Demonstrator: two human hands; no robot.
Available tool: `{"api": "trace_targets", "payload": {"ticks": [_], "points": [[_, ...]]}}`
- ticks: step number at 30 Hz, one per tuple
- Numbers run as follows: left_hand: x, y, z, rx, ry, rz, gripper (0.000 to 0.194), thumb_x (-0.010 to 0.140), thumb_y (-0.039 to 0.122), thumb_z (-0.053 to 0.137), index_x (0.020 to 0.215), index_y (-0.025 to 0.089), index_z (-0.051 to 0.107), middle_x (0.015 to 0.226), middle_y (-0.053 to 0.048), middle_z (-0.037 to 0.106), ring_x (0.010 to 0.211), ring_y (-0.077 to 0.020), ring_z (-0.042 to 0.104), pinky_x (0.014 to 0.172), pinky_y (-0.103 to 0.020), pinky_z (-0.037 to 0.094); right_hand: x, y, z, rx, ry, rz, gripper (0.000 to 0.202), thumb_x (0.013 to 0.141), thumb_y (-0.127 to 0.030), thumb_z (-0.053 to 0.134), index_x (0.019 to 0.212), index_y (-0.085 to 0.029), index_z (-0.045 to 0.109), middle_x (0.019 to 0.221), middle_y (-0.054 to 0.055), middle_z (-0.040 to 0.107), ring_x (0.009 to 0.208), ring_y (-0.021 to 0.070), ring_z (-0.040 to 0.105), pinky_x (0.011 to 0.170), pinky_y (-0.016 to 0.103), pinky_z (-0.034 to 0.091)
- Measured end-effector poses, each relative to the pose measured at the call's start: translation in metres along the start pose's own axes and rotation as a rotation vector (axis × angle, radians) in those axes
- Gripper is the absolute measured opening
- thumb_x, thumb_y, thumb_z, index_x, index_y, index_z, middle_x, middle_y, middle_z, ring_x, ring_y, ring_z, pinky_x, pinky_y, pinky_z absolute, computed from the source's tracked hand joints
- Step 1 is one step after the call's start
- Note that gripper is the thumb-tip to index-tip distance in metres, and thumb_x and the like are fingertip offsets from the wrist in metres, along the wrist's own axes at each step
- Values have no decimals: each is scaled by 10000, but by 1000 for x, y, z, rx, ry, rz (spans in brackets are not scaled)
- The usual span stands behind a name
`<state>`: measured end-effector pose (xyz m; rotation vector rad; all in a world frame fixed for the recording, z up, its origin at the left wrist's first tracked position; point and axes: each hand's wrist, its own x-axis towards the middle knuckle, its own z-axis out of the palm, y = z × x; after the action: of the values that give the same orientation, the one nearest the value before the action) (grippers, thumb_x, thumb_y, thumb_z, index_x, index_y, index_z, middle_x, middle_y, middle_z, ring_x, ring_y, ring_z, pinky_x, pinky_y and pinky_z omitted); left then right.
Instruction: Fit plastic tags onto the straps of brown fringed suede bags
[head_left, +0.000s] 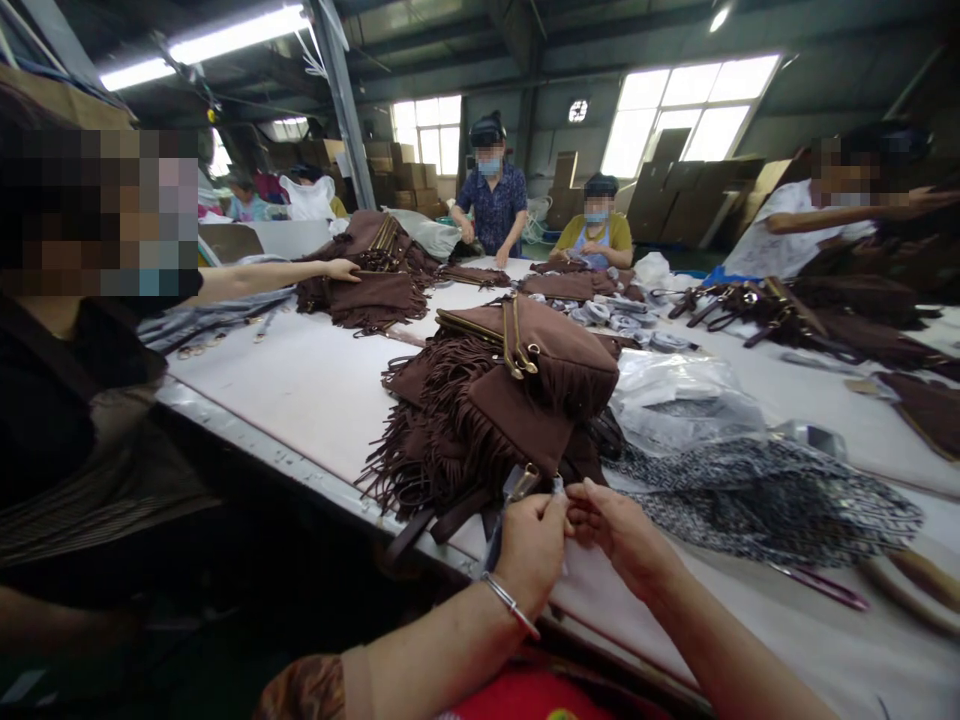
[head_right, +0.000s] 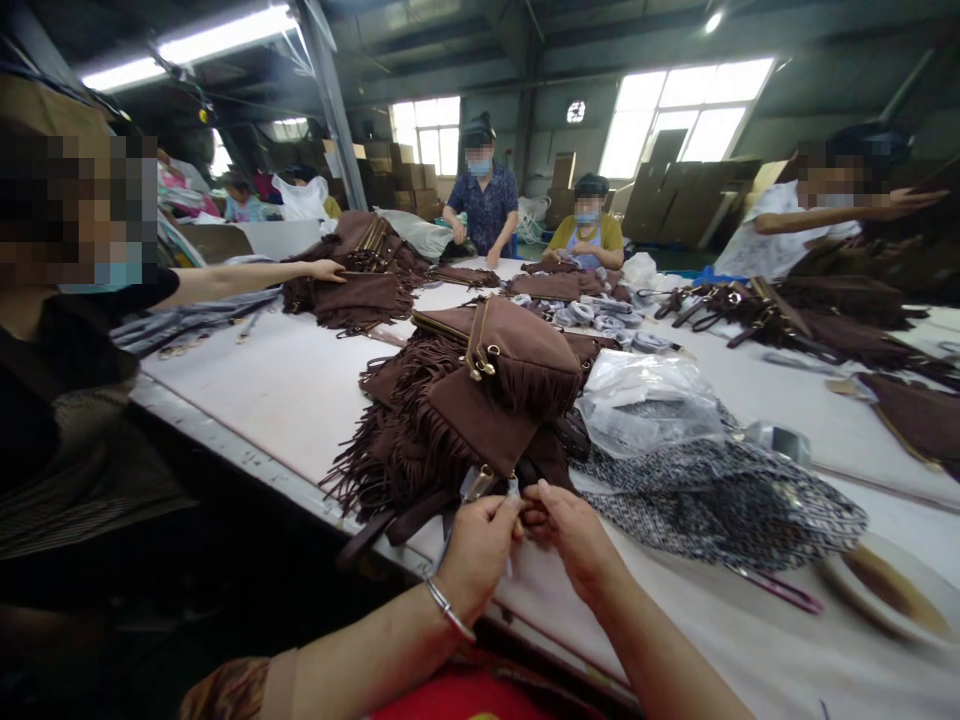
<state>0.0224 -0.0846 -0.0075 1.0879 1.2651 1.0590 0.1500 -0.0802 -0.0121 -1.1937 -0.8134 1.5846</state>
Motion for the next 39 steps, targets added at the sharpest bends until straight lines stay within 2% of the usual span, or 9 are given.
{"api": "trace_targets", "payload": {"ticks": [2,5,12,16,21,27,33,36,39], "points": [[-1,1,-4,150,27,99,374,853,387,505,547,182,571,528,16,561,537,-119,505,555,-246,351,-4,-3,-5,-258,154,-145,381,730,-530,678,781,-153,658,658,12,603,591,129,512,536,236,370],[-2,0,-7,268,27,227,376,897,366,456,609,185,615,588,9,610,587,-124,536,588,-248,354,-5,-14,1,-623,190,-303,343,758,-513,626,720,-172,634,636,9,599,616,152,524,582,261,391],[-1,-8,-10,280,22,337,297,904,279,436,745,184,668,694,-17,654,643,-132,531,612,-249,362,11,-30,34,-1229,326,-258,254,720,-442,598,613,-212,590,566,9,594,582,169,527,540,273,326],[1,-6,-13,280,16,302,334,885,280,442,618,186,618,601,-9,606,583,-132,498,572,-259,333,17,-24,34,-903,265,-216,182,689,-315,588,544,-205,592,486,-3,567,513,143,500,505,261,324],[7,-4,-18,205,-45,151,353,849,330,474,536,195,567,521,11,548,543,-135,491,580,-259,336,19,-18,24,-370,107,-35,248,650,-394,680,607,-159,612,425,-42,471,378,79,366,395,226,223],[10,-7,-18,92,-72,38,370,826,405,494,530,194,566,517,15,541,526,-133,462,556,-251,327,16,-17,8,-38,-102,114,278,664,-351,769,771,-123,651,573,-30,559,385,6,266,380,164,132],[5,-2,-16,110,-91,16,363,855,397,444,574,198,559,543,4,551,509,-134,450,525,-249,323,12,-5,6,83,-98,104,299,744,-421,716,847,-146,658,632,-10,609,442,57,445,395,163,298],[-10,9,-28,247,-243,156,312,845,398,490,625,203,594,577,-14,579,541,-150,481,524,-253,316,18,-8,13,110,-97,95,318,763,-465,689,782,-149,653,622,6,639,504,104,540,451,197,393],[-28,24,-48,451,-514,334,238,782,380,611,615,212,633,582,-25,597,559,-159,493,541,-263,314,29,-20,22,154,-3,80,283,773,-426,688,802,-145,662,699,36,693,549,113,589,498,201,443]]}}
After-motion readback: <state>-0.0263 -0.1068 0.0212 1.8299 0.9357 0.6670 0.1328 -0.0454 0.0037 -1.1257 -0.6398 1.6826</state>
